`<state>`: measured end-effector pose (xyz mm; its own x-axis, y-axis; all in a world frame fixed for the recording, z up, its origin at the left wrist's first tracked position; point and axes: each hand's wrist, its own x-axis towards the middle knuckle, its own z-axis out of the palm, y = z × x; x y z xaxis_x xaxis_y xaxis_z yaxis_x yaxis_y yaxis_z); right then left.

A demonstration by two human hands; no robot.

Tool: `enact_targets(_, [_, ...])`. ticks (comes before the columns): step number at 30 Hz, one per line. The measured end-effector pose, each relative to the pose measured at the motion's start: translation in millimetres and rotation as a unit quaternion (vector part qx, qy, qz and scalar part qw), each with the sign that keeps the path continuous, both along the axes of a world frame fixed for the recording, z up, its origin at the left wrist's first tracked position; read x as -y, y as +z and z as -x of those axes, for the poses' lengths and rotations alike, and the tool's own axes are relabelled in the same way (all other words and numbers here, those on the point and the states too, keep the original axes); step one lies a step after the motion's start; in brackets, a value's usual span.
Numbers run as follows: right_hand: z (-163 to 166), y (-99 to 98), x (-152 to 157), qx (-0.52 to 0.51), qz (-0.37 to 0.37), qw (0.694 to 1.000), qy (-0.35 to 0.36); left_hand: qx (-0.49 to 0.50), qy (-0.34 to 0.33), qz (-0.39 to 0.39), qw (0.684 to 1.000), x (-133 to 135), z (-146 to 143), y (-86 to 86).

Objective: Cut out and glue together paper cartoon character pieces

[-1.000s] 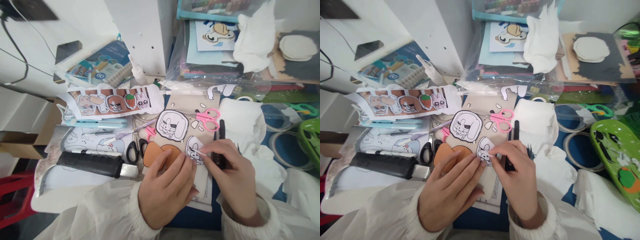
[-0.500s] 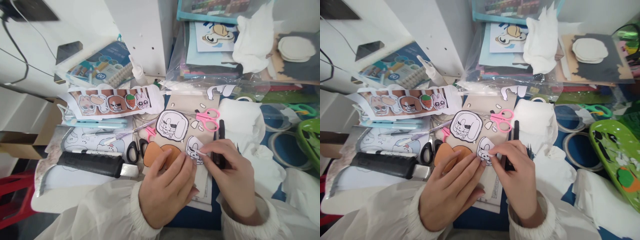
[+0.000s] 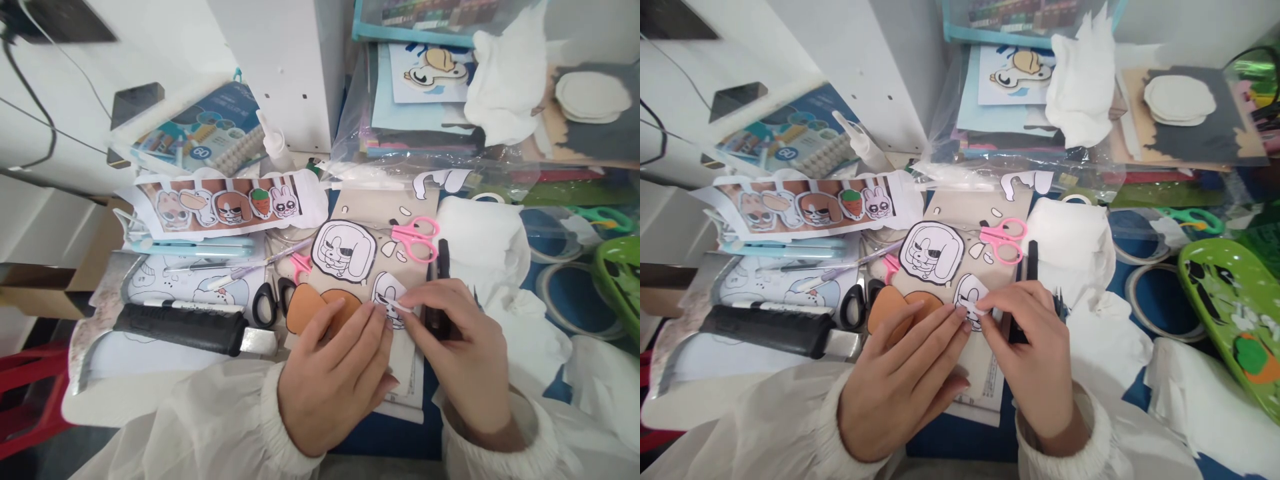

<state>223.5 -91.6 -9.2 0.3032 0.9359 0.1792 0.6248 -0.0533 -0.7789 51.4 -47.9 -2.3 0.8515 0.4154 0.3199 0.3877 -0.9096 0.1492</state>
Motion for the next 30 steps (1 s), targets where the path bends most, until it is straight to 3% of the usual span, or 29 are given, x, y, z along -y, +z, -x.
enact_targets(30, [-0.4,0.2,0.3,-0.004,0.015,1.0,-0.007,0.014,0.006,0.034,0.999,-1.0,-2.4,-0.7])
